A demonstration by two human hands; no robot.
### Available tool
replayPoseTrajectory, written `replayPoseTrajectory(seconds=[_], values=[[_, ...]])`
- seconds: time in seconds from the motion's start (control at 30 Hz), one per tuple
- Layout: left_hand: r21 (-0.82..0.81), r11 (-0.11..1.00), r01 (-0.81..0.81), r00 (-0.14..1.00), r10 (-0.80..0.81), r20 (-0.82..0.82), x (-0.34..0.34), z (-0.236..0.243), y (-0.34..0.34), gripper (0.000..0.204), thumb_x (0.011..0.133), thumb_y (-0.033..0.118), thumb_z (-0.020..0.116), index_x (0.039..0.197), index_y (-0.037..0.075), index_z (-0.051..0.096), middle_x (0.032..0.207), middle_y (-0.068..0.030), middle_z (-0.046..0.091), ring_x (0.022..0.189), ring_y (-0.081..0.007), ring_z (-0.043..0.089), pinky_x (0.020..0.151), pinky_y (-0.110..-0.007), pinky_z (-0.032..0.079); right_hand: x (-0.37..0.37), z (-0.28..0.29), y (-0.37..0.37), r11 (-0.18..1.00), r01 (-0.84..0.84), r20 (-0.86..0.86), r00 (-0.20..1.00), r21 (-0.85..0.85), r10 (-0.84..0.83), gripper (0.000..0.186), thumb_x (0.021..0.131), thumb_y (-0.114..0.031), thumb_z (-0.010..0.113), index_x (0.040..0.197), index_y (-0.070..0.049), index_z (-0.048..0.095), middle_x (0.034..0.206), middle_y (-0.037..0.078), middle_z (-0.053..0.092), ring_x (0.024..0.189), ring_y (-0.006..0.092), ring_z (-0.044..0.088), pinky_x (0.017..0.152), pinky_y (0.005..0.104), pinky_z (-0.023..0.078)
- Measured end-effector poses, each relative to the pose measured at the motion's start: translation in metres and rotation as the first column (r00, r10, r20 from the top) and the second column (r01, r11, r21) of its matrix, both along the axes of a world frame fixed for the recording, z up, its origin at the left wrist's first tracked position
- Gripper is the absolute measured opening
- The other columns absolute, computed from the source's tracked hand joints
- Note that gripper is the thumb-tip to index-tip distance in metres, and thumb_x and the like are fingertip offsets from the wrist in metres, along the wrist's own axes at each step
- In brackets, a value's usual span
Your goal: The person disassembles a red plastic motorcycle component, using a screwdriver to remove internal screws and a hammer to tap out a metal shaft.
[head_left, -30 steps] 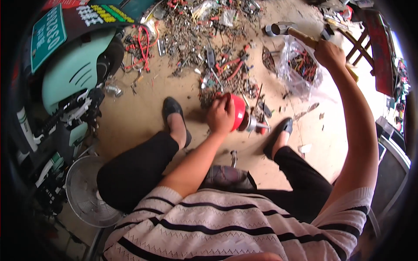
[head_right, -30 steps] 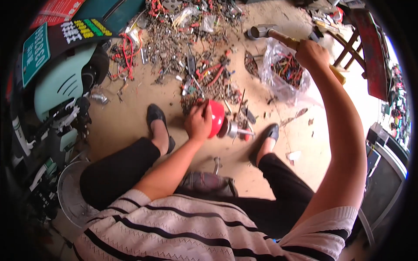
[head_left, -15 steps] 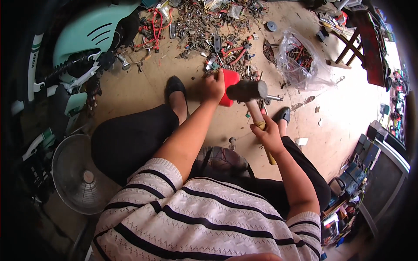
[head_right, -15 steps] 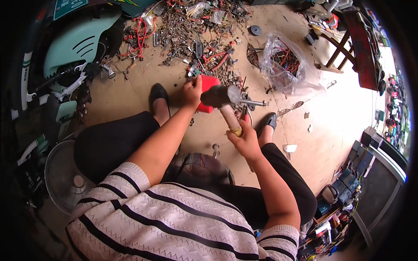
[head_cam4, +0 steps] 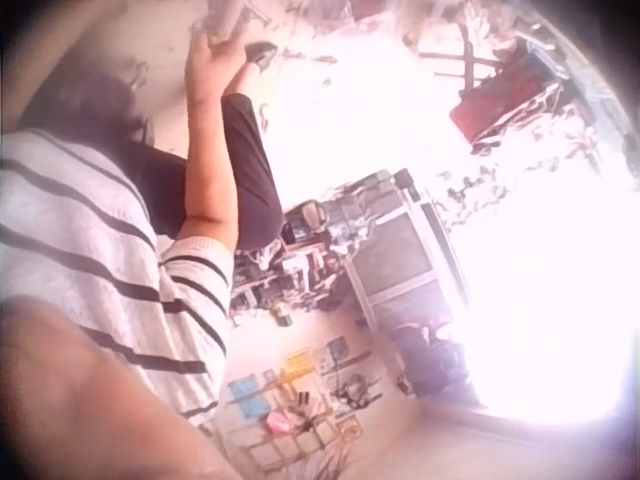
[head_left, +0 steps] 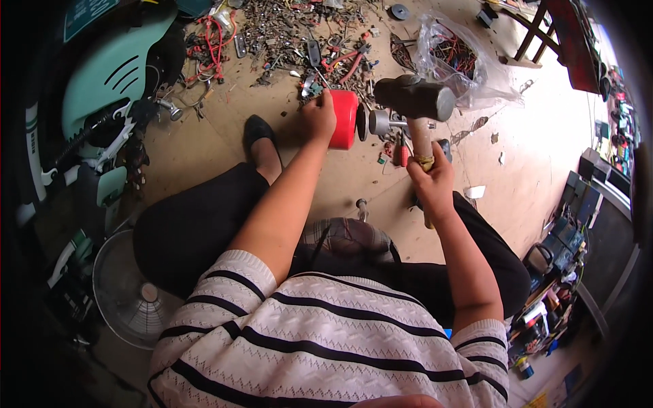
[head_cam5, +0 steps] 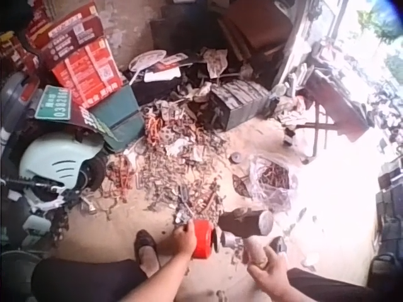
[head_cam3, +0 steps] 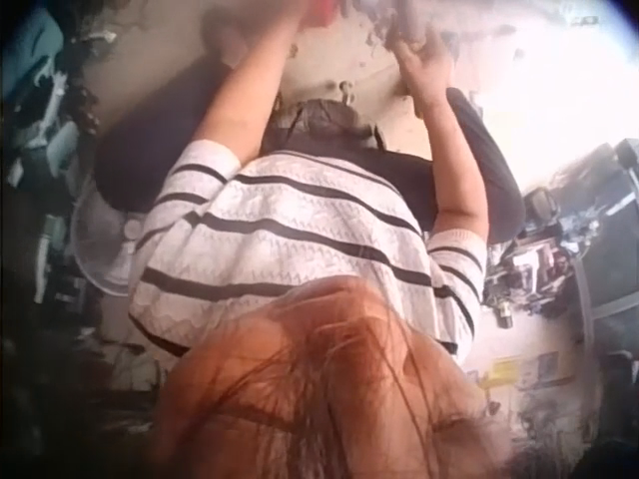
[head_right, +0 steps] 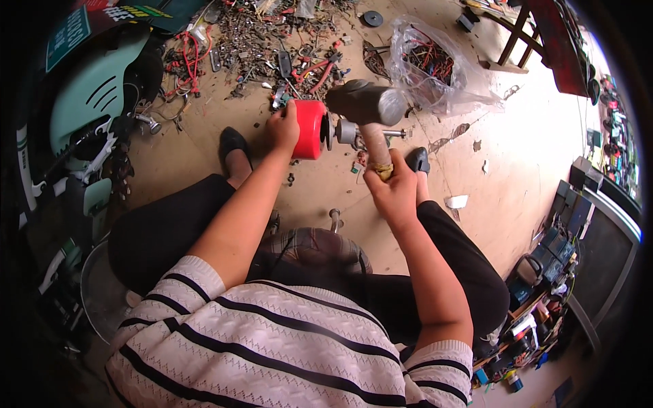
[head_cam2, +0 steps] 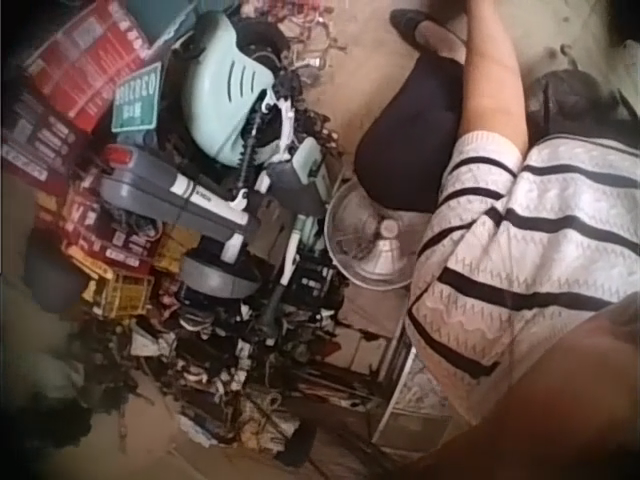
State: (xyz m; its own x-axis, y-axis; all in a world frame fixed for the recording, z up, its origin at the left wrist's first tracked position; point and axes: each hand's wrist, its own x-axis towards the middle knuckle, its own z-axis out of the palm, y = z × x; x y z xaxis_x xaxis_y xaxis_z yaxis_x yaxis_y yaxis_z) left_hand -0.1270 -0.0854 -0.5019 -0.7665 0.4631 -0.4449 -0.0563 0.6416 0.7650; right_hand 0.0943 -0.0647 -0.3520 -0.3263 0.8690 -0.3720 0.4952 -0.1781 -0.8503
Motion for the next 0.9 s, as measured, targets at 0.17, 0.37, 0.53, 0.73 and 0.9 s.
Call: replayPoseTrajectory(seconds=[0.17,0.37,0.53,0.73,0.9], values=[[-0.052,0.998,0.021,0.999,-0.018,0.052,-0.009,0.004,0.007,0.051,0.087,0.052,0.055,0.094,0.005,0.073,0.090,-0.0183,0.070,0.088,-0.0333,0.066,0.081,-0.039,0.051,0.001,-0.030,-0.026,0.989,-0.033,0.062,0.998,0.143,0.024,0.031,0.076,-0.010,0.068,0.103,-0.002,0.057,0.074,0.016,0.064,0.066,0.0249,0.066,0.064,0.0331,0.051],[-0.093,0.996,-0.009,1.000,0.009,-0.007,-0.015,-0.007,0.019,0.050,0.086,0.051,0.056,0.092,0.005,0.073,0.086,-0.0183,0.070,0.085,-0.0334,0.067,0.079,-0.039,0.051,0.006,-0.075,-0.036,0.991,-0.125,0.498,0.857,-0.045,0.131,0.036,0.075,-0.025,0.062,0.108,-0.010,0.058,0.084,0.022,0.065,0.082,0.0419,0.063,0.073,0.0497,0.049],[-0.178,0.983,0.046,0.996,-0.059,-0.066,-0.024,-0.013,0.026,0.046,0.085,0.050,0.056,0.089,0.007,0.073,0.084,-0.0166,0.070,0.083,-0.0340,0.066,0.077,-0.040,0.051,0.017,-0.067,-0.023,0.996,-0.029,0.363,0.930,-0.088,0.059,0.043,0.075,-0.023,0.066,0.115,-0.008,0.059,0.084,0.021,0.066,0.080,0.0358,0.066,0.069,0.0413,0.050],[-0.107,0.991,0.084,0.991,-0.094,-0.091,-0.012,-0.008,0.018,0.042,0.087,0.047,0.056,0.095,0.009,0.073,0.086,-0.0150,0.070,0.084,-0.0334,0.066,0.077,-0.038,0.050,0.030,-0.067,0.013,0.996,0.066,0.199,0.977,0.056,-0.076,0.034,0.077,-0.017,0.069,0.107,-0.006,0.061,0.083,0.016,0.066,0.075,0.0256,0.065,0.071,0.0344,0.049],[-0.034,0.993,0.109,0.977,-0.113,-0.182,-0.002,-0.002,0.007,0.038,0.088,0.043,0.056,0.095,0.010,0.073,0.085,-0.0151,0.070,0.082,-0.0339,0.066,0.075,-0.039,0.051,0.092,-0.041,0.096,0.912,-0.247,0.697,0.715,0.327,-0.056,0.027,0.084,-0.028,0.062,0.110,-0.022,0.059,0.084,0.014,0.067,0.078,0.0375,0.064,0.063,0.0474,0.049]])
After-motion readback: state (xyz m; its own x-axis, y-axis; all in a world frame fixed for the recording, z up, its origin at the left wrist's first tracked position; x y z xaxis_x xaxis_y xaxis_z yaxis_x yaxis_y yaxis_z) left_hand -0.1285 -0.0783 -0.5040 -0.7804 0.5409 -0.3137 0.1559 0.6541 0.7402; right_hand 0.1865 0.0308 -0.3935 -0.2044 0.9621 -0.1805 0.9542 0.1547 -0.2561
